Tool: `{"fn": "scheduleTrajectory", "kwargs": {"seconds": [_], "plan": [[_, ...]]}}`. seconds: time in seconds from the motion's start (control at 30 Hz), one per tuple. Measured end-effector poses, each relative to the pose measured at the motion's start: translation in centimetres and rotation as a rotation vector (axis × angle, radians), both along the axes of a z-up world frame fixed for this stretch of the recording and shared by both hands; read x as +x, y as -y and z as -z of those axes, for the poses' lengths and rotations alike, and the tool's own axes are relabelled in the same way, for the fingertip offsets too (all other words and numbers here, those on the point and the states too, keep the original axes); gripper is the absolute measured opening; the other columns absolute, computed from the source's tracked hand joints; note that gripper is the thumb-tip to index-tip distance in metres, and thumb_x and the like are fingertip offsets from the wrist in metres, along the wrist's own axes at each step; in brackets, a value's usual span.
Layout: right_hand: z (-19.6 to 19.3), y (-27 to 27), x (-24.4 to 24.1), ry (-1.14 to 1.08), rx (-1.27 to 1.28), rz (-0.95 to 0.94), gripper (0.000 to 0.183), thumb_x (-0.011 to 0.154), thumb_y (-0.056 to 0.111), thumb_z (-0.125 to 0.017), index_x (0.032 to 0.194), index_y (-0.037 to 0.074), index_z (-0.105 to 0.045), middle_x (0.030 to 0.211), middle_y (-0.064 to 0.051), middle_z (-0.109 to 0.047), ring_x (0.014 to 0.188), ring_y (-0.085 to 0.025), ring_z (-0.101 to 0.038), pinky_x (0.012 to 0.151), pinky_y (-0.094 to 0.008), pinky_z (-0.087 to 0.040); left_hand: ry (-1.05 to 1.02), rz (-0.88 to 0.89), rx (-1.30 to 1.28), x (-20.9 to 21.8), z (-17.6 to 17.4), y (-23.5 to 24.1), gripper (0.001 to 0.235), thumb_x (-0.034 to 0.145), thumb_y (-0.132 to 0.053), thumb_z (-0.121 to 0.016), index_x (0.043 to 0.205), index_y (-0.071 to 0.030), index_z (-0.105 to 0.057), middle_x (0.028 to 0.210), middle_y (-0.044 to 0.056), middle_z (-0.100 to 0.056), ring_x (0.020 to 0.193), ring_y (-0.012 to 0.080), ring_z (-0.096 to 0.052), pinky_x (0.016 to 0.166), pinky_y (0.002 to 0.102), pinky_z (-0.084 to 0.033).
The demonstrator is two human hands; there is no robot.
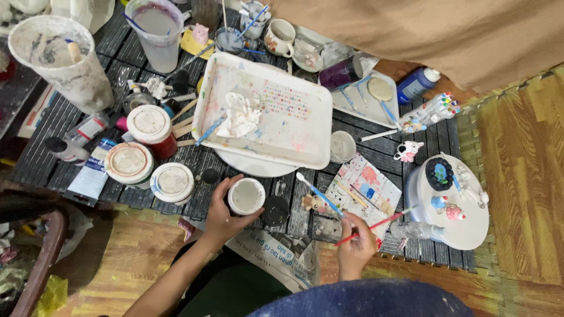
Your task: The person paints a small figurine using a fine brush. They dip the brush into paint containers and a palette, then apply paint to the figurine's details, such as the face and body.
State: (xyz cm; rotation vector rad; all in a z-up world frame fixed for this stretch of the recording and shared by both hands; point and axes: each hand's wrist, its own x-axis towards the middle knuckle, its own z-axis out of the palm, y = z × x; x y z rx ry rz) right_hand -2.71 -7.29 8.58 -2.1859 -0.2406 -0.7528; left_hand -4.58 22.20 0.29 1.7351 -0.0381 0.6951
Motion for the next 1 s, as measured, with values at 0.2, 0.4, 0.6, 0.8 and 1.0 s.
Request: {"fn": "scheduleTrajectory", "kwargs": {"seconds": [0.2,0.4,0.6,0.8,1.0], "plan": [[-2.1,-3.7,5.7,-0.077,0.092,-0.049,0.016,0.093,0.002,-0.074,0.109,0.004,-0.075,0.098,-0.009,-0.076,0.075,-0.013,-0.066,0.064,-0.027,-0.051,0.008,-0.012,0.046,-0.2,-0.2,0.0,0.102,0.071,-0.022,-0.094,0.143,0.004,-0.026,0.144,0.024,-0.056,0.132,0.0330,-0.059,0.111,0.042,-0.048],[-3.8,-9.1,9.6,-0.025,0.033,-0.182,0.015,0.092,0.005,-0.076,0.107,0.006,-0.076,0.100,-0.008,-0.074,0.080,-0.011,-0.066,0.069,-0.025,-0.053,-0.029,0.020,0.009,-0.2,-0.4,0.0,0.102,0.072,-0.022,-0.094,0.144,0.004,-0.026,0.146,0.023,-0.054,0.134,0.0321,-0.057,0.112,0.042,-0.046],[-1.4,-7.8,10.1,-0.109,0.204,-0.207,0.011,0.098,0.006,-0.070,0.108,0.004,-0.074,0.097,-0.003,-0.073,0.083,-0.008,-0.062,0.074,-0.022,-0.050,-0.073,0.036,0.002,-0.3,-0.5,-0.2,0.104,0.071,-0.021,-0.094,0.144,0.005,-0.025,0.145,0.023,-0.054,0.132,0.0317,-0.057,0.111,0.041,-0.047],[1.3,-4.6,10.7,-0.196,0.358,-0.116,0.011,0.105,0.005,-0.064,0.107,0.001,-0.075,0.090,-0.004,-0.073,0.072,-0.009,-0.052,0.066,-0.025,-0.042,-0.026,0.052,-0.045,-0.1,-0.2,0.1,0.103,0.072,-0.019,-0.093,0.145,0.005,-0.024,0.146,0.024,-0.052,0.132,0.0311,-0.057,0.109,0.039,-0.049],[0.2,-6.0,11.1,0.017,0.221,-0.212,0.008,0.102,0.004,-0.066,0.106,0.002,-0.073,0.102,-0.007,-0.072,0.094,-0.013,-0.066,0.085,-0.027,-0.052,-0.033,0.035,-0.031,-0.1,-0.2,0.2,0.104,0.071,-0.018,-0.093,0.144,0.006,-0.024,0.146,0.025,-0.053,0.131,0.0309,-0.058,0.109,0.038,-0.049]]}}
